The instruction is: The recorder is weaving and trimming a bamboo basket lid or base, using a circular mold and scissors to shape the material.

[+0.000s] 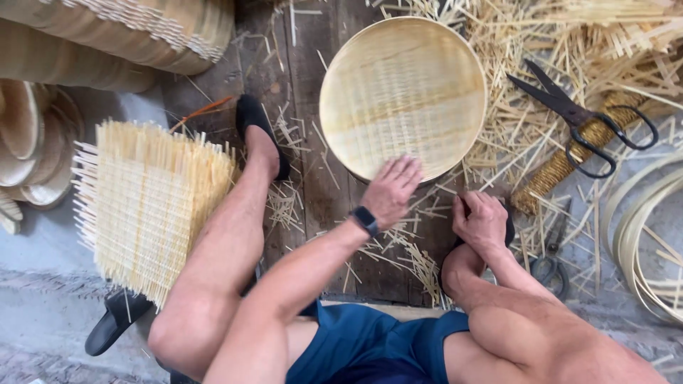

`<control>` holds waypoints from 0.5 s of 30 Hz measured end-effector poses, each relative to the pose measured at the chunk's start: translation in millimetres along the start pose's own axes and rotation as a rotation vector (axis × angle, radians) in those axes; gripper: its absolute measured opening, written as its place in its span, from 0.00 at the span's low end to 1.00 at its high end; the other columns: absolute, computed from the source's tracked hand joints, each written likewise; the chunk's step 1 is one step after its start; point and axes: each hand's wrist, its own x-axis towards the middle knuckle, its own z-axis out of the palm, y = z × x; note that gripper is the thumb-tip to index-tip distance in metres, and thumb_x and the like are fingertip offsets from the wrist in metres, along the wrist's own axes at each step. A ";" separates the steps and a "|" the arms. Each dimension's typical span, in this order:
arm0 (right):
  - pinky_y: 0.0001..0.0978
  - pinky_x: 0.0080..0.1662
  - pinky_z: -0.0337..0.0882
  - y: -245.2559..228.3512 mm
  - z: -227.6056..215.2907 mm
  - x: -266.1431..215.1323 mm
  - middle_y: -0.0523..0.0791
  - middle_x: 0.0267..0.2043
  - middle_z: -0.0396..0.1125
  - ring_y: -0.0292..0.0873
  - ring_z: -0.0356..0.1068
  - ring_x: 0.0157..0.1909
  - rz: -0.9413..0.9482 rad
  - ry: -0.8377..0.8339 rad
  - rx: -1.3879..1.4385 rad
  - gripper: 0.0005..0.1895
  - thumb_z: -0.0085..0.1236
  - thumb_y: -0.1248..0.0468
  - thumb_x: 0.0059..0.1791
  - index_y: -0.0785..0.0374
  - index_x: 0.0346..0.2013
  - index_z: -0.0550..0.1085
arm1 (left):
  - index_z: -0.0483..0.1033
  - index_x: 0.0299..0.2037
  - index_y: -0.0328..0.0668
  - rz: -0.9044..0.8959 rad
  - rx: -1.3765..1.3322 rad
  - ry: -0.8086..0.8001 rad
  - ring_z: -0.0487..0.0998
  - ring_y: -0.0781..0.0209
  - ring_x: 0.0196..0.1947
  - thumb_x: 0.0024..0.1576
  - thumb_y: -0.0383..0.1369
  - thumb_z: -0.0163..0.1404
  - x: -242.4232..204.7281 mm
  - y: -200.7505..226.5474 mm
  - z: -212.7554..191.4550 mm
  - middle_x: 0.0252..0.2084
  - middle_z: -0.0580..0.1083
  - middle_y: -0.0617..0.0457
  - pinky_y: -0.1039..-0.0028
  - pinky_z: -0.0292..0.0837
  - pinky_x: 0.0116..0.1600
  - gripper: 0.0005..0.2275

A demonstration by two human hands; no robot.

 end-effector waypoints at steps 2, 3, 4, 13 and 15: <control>0.43 0.39 0.68 -3.8 -0.1 6.6 0.48 0.30 0.70 0.53 0.70 0.33 -0.030 0.054 0.020 0.07 0.60 0.64 0.51 0.63 0.30 0.74 | 0.70 0.63 0.40 0.095 0.180 -0.055 0.63 0.49 0.71 0.61 0.29 0.47 5.6 -48.2 -34.3 0.70 0.64 0.41 0.55 0.56 0.74 0.19; 0.43 0.40 0.69 -3.1 -0.5 4.3 0.48 0.30 0.70 0.53 0.71 0.34 -0.014 0.038 0.007 0.08 0.60 0.63 0.50 0.63 0.29 0.74 | 0.72 0.60 0.39 0.211 0.267 -0.013 0.68 0.50 0.67 0.60 0.26 0.50 10.6 -71.6 -57.1 0.66 0.68 0.41 0.57 0.62 0.72 0.17; 0.44 0.41 0.69 -2.3 -0.1 2.3 0.48 0.30 0.70 0.53 0.71 0.34 0.002 0.022 -0.006 0.08 0.60 0.63 0.50 0.63 0.29 0.74 | 0.75 0.57 0.38 0.328 0.354 0.027 0.74 0.51 0.64 0.59 0.24 0.53 14.8 -95.3 -80.4 0.63 0.72 0.40 0.60 0.68 0.70 0.15; 0.45 0.42 0.71 -9.6 1.6 4.5 0.48 0.32 0.72 0.53 0.72 0.37 0.066 0.003 -0.070 0.07 0.58 0.61 0.50 0.61 0.31 0.76 | 0.76 0.50 0.37 0.505 0.691 0.263 0.76 0.54 0.59 0.61 0.29 0.56 111.8 -152.2 -339.3 0.56 0.77 0.43 0.64 0.69 0.67 0.09; 0.44 0.42 0.71 -6.5 3.9 4.7 0.48 0.31 0.72 0.53 0.72 0.36 0.066 0.003 -0.080 0.08 0.58 0.61 0.50 0.61 0.31 0.76 | 0.75 0.51 0.37 0.461 0.690 0.279 0.75 0.54 0.60 0.62 0.30 0.56 120.1 -154.7 -363.8 0.57 0.76 0.42 0.63 0.67 0.68 0.10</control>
